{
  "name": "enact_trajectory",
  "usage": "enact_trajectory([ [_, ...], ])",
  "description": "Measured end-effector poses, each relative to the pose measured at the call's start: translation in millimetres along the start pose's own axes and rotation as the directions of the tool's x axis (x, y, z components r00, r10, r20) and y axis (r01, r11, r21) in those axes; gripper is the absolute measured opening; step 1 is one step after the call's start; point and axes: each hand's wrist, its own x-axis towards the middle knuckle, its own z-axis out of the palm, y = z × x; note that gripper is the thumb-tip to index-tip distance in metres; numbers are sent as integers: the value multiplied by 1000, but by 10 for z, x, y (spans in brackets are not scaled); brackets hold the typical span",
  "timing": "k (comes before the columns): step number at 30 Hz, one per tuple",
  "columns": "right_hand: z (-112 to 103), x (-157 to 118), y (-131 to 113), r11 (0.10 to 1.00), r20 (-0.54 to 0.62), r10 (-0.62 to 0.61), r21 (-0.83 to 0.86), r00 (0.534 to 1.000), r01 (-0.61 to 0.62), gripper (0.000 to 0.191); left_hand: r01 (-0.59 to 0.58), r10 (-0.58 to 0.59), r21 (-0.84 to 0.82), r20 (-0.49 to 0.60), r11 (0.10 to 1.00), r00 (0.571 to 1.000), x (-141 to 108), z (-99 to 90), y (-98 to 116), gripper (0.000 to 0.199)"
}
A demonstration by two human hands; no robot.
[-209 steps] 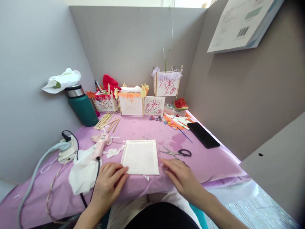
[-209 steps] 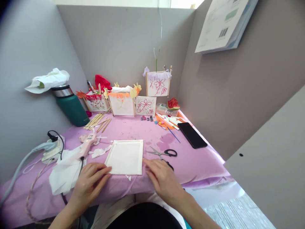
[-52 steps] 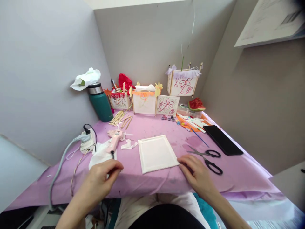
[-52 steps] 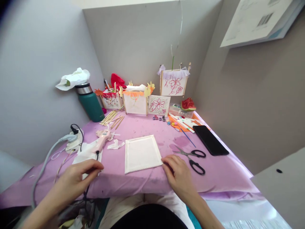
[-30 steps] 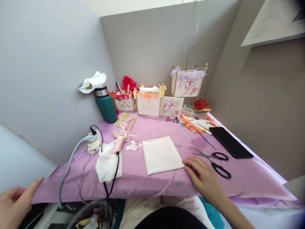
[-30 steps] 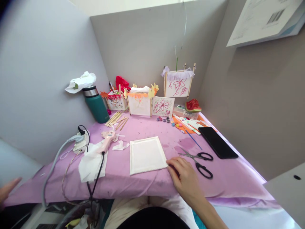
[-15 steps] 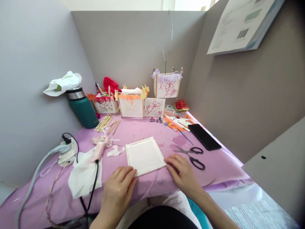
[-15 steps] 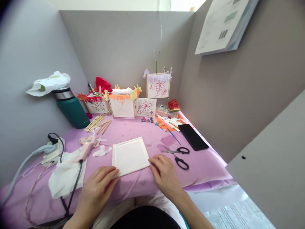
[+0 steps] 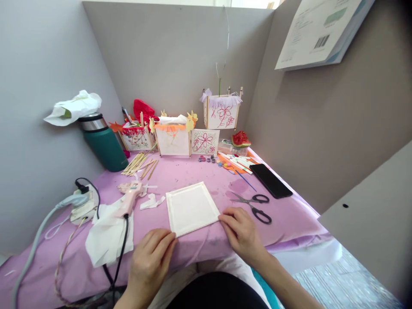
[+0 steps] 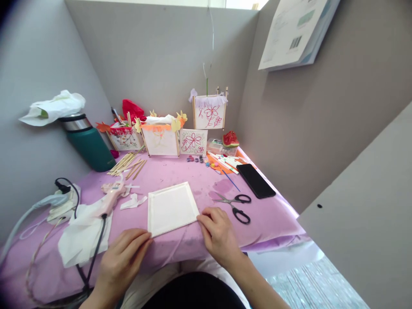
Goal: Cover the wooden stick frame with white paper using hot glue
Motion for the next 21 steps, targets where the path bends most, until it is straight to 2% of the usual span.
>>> enact_trajectory([
  [4, 5, 9, -1, 999, 21, -22, -27, 1000, 22, 20, -54, 53, 58, 30, 997, 998, 33, -11, -19, 20],
  [8, -1, 44, 6, 999, 58, -28, -40, 998, 31, 18, -23, 14, 76, 120, 997, 993, 112, -47, -20, 11],
  [11, -16, 55, 16, 1000, 77, -2, -18, 997, 3, 17, 72, -68, -23, 149, 997, 987, 130, -97, -38, 11],
  [13, -30, 52, 25, 1000, 80, 29, 8, 996, -30, 20, 186, -169, -125, 139, 975, 976, 119, -132, -61, 20],
  [15, -42, 47, 32, 998, 79, 52, 36, 996, -55, 23, 253, -234, -185, 118, 950, 965, 106, -154, -80, 26],
  [17, -46, 44, 33, 997, 81, 56, 53, 995, -60, 21, 225, -207, -176, 111, 958, 972, 102, -154, -76, 25],
  [21, -29, 49, 18, 1000, 81, 4, 5, 997, -5, 18, 67, -64, -30, 91, 997, 994, 133, -116, 6, 17],
])
